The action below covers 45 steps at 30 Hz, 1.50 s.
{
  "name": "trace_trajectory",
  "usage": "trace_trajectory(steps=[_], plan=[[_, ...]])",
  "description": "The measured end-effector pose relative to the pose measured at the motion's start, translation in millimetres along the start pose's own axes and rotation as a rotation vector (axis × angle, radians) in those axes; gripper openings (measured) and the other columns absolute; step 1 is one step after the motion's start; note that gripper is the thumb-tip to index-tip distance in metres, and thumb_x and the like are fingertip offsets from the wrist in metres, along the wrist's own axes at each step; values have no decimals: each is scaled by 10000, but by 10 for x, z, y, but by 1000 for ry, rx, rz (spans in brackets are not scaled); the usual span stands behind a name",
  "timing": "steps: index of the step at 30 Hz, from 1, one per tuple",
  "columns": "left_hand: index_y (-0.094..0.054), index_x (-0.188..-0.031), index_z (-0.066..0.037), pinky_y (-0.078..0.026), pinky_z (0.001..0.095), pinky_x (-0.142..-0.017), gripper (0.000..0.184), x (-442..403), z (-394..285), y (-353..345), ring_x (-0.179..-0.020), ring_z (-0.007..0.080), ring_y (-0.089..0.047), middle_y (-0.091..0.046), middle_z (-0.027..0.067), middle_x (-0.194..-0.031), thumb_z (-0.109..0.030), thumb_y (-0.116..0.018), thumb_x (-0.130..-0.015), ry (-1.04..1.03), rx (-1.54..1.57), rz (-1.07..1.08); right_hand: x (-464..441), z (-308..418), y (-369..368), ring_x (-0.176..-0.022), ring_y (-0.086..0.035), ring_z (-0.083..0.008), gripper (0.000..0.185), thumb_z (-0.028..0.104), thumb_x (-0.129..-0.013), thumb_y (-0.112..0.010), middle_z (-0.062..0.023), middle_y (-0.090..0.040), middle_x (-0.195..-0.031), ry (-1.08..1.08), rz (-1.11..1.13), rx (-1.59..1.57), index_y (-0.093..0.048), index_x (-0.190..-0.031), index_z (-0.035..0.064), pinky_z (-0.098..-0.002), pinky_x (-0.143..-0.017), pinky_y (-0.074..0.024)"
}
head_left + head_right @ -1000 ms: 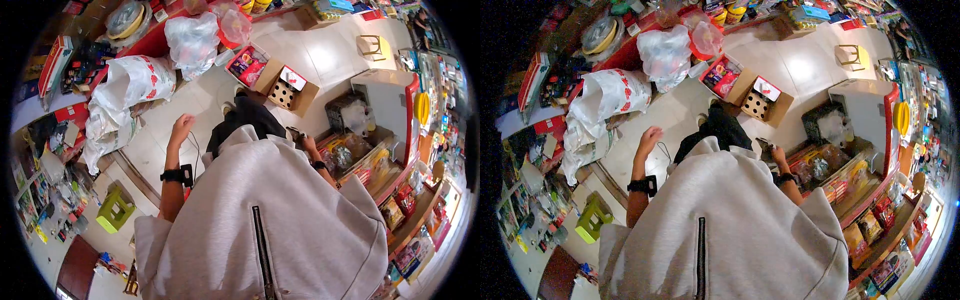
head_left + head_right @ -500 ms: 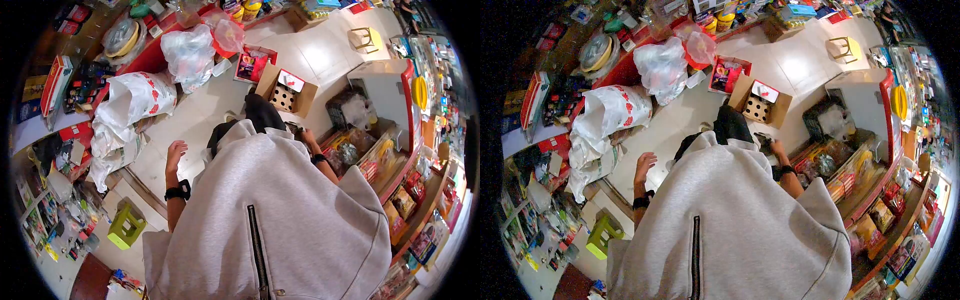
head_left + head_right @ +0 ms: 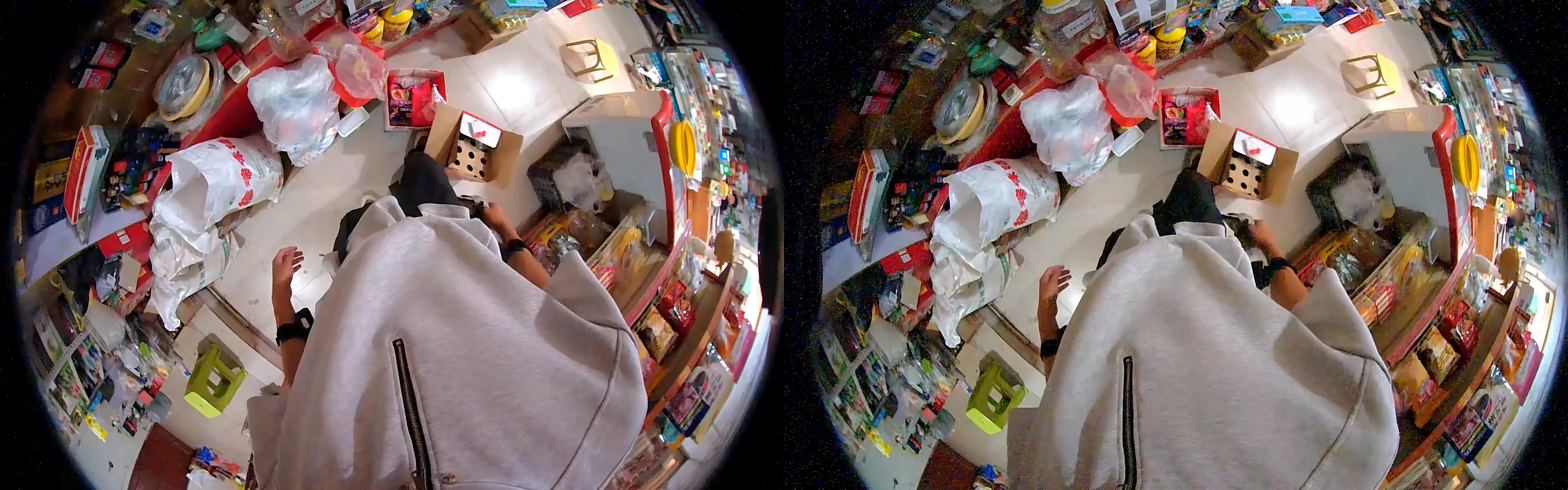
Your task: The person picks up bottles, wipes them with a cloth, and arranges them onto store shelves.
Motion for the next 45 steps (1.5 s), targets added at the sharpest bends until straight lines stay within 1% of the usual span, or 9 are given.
trace_trajectory(steps=[8,10,12,17,22,26,33,37,45], plan=[[-597,-1175,-45,-531,352,-801,324,-99,-245,-703,-950,220,-677,-692,126,-1069,-304,-523,-996,70,63,-45,-364,313,1013,-906,-669,-291,362,131,-818,-532,-207,-718,-1002,-132,84,-214,-677,-1121,-4,-416,-827,-513],[-605,-1165,-54,-531,351,-801,307,-191,-430,-1049,-949,221,-678,-692,129,-1068,-297,-531,-994,35,71,-23,-575,131,1335,-875,-683,-305,363,155,-814,-547,-204,-725,-959,58,-98,-109,-679,-1108,-13,-414,-815,-518],[-603,-1191,-59,-527,375,-858,355,-360,-639,-1404,-1013,245,-667,-674,133,-1127,-326,-552,-963,55,20,-12,-908,-243,1574,-915,-666,-368,370,158,-798,-568,-219,-707,-971,37,-13,-10,-658,-1122,3,-442,-805,-511],[-614,-1159,-74,-510,346,-828,272,-573,-1483,-2319,-973,209,-665,-687,113,-1071,-269,-545,-983,63,-32,-35,-1019,4,2689,-1012,-633,-449,400,261,-830,-592,-282,-672,-1053,-93,91,-47,-652,-1138,13,-476,-871,-494],[-607,-1184,-64,-483,320,-873,275,-521,-2566,-3146,-1026,188,-642,-679,81,-1102,-242,-540,-985,-142,-89,-13,-1893,-298,3152,-991,-676,-389,415,377,-852,-613,-250,-703,-997,-179,59,135,-710,-1033,16,-458,-848,-511],[-600,-1192,-60,-482,314,-865,265,-316,-2781,-3407,-1018,177,-643,-680,76,-1098,-216,-524,-992,-181,-99,-26,-2205,186,3450,-994,-659,-430,379,284,-854,-556,-255,-696,-1017,-10,21,201,-685,-1094,21,-489,-869,-504],[-582,-1217,-67,-492,356,-909,304,-186,-1804,-3176,-1046,197,-638,-675,97,-1091,-272,-512,-1003,-111,-107,-2,-2167,344,3370,-1086,-603,-456,415,235,-852,-526,-296,-649,-1106,310,-58,5,-618,-1186,6,-479,-902,-486],[-582,-1223,-75,-510,371,-864,339,-104,-918,-2940,-1018,214,-655,-679,106,-1077,-322,-536,-995,-51,-13,0,-1535,612,3513,-1056,-623,-448,393,240,-855,-528,-278,-671,-1069,209,92,118,-647,-1146,5,-470,-895,-491],[-599,-1165,-72,-520,331,-764,285,148,185,-2814,-935,212,-683,-694,117,-1061,-268,-555,-964,144,193,-128,-1536,-168,3434,-991,-674,-403,400,325,-842,-616,-260,-702,-992,113,-52,199,-702,-1047,-8,-457,-858,-515]])
Point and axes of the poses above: each hand's wrist, its own x-axis away from the middle knuckle, its own y-axis out of the back of the hand, z = x × y, the point moved 2 cm from there along -x, towards the middle knuckle
